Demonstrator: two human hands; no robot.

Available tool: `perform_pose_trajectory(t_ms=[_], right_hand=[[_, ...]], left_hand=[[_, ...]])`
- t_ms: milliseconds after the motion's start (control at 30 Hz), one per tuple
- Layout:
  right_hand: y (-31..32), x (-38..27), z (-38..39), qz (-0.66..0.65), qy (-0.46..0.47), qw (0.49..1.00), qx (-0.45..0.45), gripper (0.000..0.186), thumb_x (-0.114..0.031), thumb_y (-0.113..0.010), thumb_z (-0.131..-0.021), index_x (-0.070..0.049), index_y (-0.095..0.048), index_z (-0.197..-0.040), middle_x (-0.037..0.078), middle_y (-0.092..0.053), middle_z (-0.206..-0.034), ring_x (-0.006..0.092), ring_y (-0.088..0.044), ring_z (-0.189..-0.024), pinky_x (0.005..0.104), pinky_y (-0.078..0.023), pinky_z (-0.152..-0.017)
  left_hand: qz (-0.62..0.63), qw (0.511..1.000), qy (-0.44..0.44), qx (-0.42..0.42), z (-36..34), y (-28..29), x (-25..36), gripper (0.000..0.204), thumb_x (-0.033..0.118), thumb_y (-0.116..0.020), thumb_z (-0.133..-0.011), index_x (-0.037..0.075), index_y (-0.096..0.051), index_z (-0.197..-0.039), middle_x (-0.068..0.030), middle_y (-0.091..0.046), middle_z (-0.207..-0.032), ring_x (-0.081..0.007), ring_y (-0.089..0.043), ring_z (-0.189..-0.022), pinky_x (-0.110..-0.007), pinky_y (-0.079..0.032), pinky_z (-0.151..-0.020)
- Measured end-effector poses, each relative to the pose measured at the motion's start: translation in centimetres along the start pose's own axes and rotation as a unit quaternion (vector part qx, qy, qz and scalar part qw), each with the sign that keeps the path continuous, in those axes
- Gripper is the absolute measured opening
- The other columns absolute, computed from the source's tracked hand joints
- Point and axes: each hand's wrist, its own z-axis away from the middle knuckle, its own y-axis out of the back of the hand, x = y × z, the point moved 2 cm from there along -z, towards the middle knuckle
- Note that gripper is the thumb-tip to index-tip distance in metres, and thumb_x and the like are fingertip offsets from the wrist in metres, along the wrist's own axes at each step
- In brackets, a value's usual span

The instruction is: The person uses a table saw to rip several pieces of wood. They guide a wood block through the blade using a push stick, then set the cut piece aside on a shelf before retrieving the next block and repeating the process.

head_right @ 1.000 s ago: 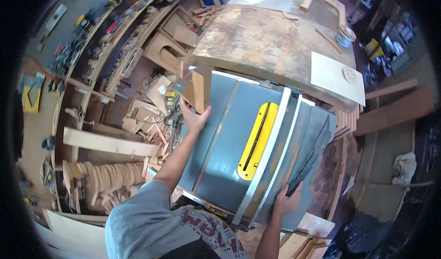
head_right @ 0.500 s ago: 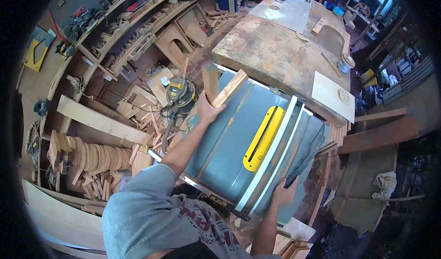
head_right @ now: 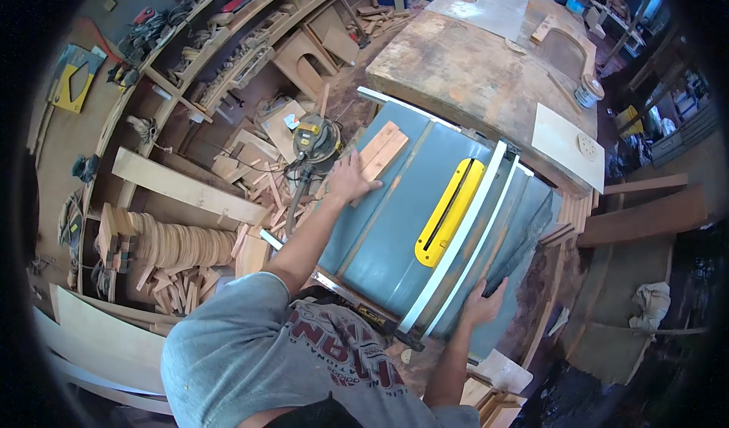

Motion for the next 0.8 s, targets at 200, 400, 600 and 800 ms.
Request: perform_pose_trajectory(t_ms=[200,400,600,800], right_hand=[[-0.4,0.5,0.1,-0.014,0.033,0.999,-0.001,0.063,-0.023,-0.072,-0.09,-0.008,-0.053,-0.148,0.023,-0.067,-0.132,0.0425,-0.064,-0.117,0.0477,-0.049,-0.1],[0.3,0.5,-0.3,0.061,0.027,0.997,-0.044,0.061,-0.031,-0.067,-0.097,-0.007,-0.051,-0.15,0.018,-0.066,-0.137,0.0373,-0.068,-0.115,0.0445,-0.055,-0.097],[5.2,-1.3,0.3,0.038,0.386,0.908,0.157,0.05,-0.024,-0.078,-0.091,0.003,-0.065,-0.131,0.027,-0.068,-0.123,0.0378,-0.069,-0.109,0.0467,-0.057,-0.093],[8.6,-1.7,4.7,0.064,0.332,0.918,0.209,0.043,-0.023,-0.077,-0.091,0.003,-0.067,-0.123,0.025,-0.07,-0.115,0.0377,-0.071,-0.102,0.0457,-0.057,-0.089]], left_hand=[[-0.01,0.996,0.021,-0.081,-2.2,-0.2,-0.2,0.08,0.056,-0.082,-0.063,-0.005,-0.064,-0.111,-0.025,-0.071,-0.106,-0.0369,-0.071,-0.094,-0.047,-0.057,-0.082],[0.242,0.963,0.089,-0.083,1.9,6.0,-7.5,0.076,0.06,-0.083,-0.062,0.0,-0.073,-0.107,-0.0223,-0.075,-0.102,-0.0353,-0.073,-0.094,-0.045,-0.057,-0.085],[0.251,0.943,0.159,0.151,14.0,21.9,-27.8,0.078,0.064,-0.083,-0.065,0.014,-0.069,-0.124,-0.0159,-0.073,-0.117,-0.0346,-0.07,-0.105,-0.044,-0.054,-0.094],[0.083,0.847,0.354,0.388,24.6,41.5,-52.2,0.079,0.051,-0.087,-0.057,0.003,-0.072,-0.117,-0.0203,-0.071,-0.116,-0.0353,-0.07,-0.107,-0.044,-0.055,-0.093]])
